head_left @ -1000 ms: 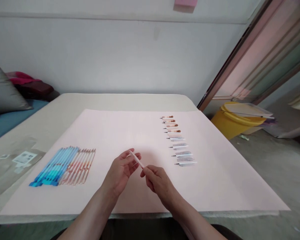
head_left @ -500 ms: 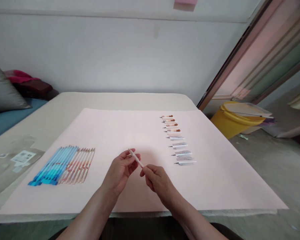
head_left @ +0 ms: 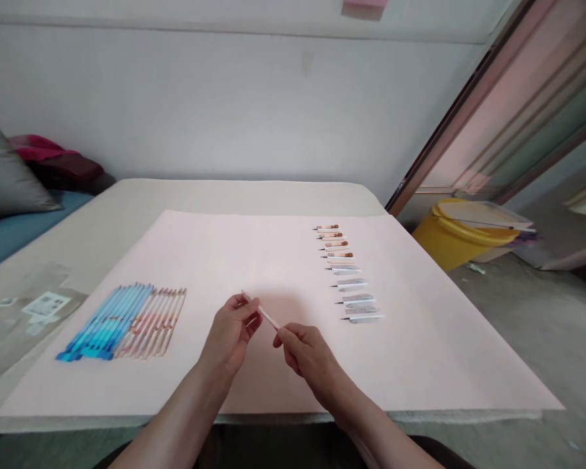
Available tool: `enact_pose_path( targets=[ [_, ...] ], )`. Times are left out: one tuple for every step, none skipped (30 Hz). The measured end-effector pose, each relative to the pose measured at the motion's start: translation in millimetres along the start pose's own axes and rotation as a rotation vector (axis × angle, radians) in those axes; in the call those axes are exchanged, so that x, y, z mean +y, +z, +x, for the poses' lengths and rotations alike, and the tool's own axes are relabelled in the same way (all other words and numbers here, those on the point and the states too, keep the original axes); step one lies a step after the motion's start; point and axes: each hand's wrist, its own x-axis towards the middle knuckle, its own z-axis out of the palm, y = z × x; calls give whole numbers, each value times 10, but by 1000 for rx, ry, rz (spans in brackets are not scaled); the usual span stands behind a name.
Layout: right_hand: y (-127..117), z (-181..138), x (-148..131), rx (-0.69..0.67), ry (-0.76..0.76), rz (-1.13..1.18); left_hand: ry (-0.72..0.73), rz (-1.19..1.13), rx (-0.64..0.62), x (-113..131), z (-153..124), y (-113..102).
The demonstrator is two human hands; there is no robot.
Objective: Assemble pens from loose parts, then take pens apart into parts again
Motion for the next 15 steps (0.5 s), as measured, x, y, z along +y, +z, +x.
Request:
enact_pose_path(
  targets=[
    [-2,1,1,0,-1,1,1,-6,-4,9,5,-10],
    [-5,2,2,-2,-4,5,0,-7,-11,19,6,-18],
    [-7,4,2,-3,-7,10,-3,-5,-17,27,5,-24],
    [-10,5,2,-5,-10,18,-8,0,-23,34,2,-27],
    [-14,6,2,-8,-14,25,-15,8,-30,39,-2,-28],
    [-17,6,0,-17,-19,32,-23,17,-39,43,-6,-26],
    [-22,6,-3,-28,-24,37,-27,25,-45,45,-10,-24],
    [-28,4,-6,-44,-22,40,-28,30,-46,46,-13,-20],
    [-35,3,-10,-61,-15,42,-25,33,-42,46,-14,-16],
    [-45,1,-15,-78,-2,42,-20,33,-32,47,-14,-13],
    [-58,-1,-19,-91,14,40,-15,29,-19,48,-11,-11],
    [-73,-4,-24,-102,25,40,-11,23,-7,50,-8,-11],
    [-92,-6,-28,-111,29,40,-6,15,2,54,-2,-13],
    [-114,-9,-32,-118,23,40,-2,6,3,59,4,-18],
    [-139,-12,-36,-123,12,40,3,-5,2,68,13,-26]
  ],
)
